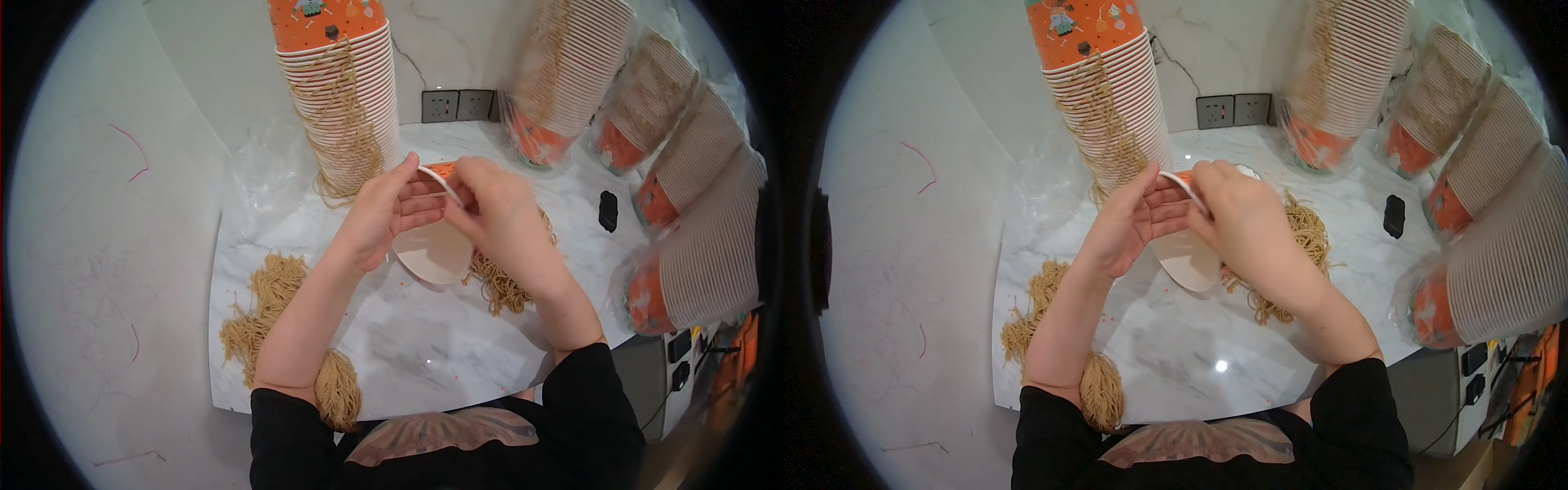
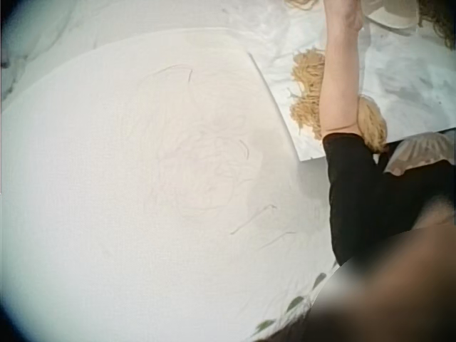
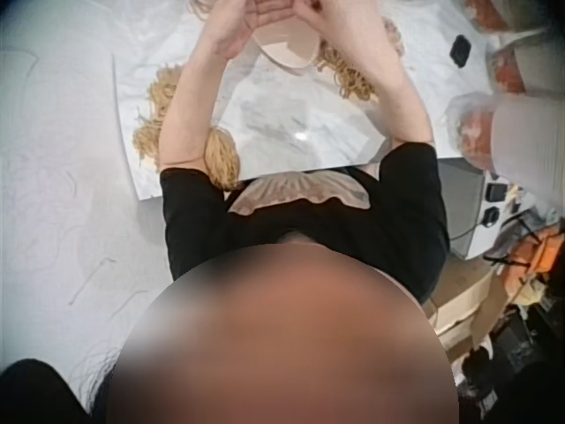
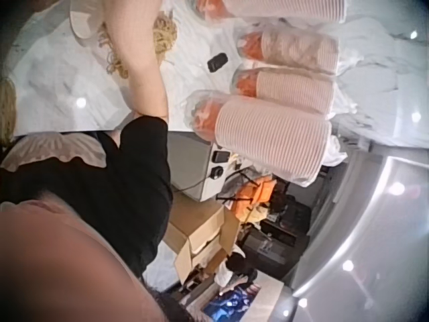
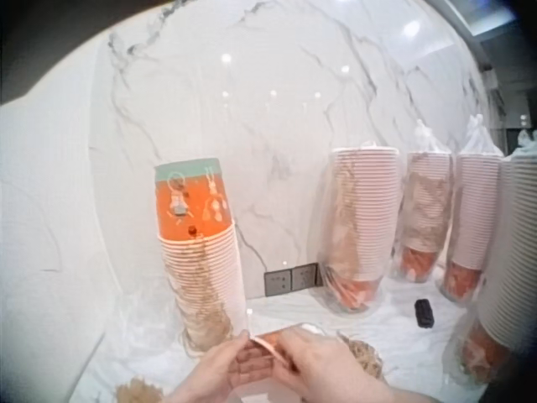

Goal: Threading and tying string handles through pre-punched holes in paper cups.

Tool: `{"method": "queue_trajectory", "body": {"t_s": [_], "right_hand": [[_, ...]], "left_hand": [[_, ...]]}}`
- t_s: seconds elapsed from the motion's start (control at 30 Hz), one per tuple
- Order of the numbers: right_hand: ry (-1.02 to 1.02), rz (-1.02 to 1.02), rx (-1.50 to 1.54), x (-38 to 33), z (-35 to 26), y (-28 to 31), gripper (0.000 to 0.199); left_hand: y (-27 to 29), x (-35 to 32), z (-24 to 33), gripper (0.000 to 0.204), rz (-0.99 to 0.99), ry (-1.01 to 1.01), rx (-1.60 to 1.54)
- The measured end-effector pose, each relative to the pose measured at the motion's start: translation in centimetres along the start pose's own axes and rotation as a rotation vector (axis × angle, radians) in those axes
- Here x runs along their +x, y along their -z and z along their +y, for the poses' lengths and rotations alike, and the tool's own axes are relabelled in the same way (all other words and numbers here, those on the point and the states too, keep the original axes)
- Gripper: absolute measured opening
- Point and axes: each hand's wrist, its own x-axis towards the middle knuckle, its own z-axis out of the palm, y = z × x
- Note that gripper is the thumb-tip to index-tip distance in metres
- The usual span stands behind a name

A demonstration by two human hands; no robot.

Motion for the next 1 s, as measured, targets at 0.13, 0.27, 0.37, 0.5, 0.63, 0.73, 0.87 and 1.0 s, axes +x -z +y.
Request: {"method": "queue_trajectory", "body": {"t_s": [0.13,0.27,0.37,0.5,0.63,0.73,0.87,1.0], "right_hand": [[0.017,-0.079,0.047,0.0,0.0,0.8,0.017],[-0.061,-0.149,0.202,0.1,1.0,1.7,0.02],[-0.05,-0.182,0.216,-0.1,1.2,1.8,0.018],[-0.08,-0.321,0.173,0.0,1.8,3.2,0.018],[-0.08,-0.363,-0.144,-0.5,3.8,4.5,0.012],[-0.063,-0.524,-0.444,-1.2,6.6,3.0,0.014],[-0.168,-0.828,-0.304,-0.8,9.9,1.5,0.019],[-0.238,-0.962,-0.273,-0.2,11.3,1.0,0.024]], "left_hand": [[0.2,0.2,-0.7,0.036,-0.023,-0.017,0.089],[0.3,0.5,-0.9,0.037,-0.012,-0.005,0.017],[0.4,0.7,-1.5,0.034,0.004,0.014,-0.059],[0.4,0.6,-1.5,0.031,0.061,-0.007,-0.021],[0.6,0.1,-0.8,0.029,0.084,-0.061,0.131],[0.5,-0.1,-0.2,0.03,0.139,-0.092,0.311],[0.6,-0.7,1.2,0.027,0.114,-0.086,0.424],[1.4,-1.0,1.5,0.022,0.112,-0.13,0.53]]}}
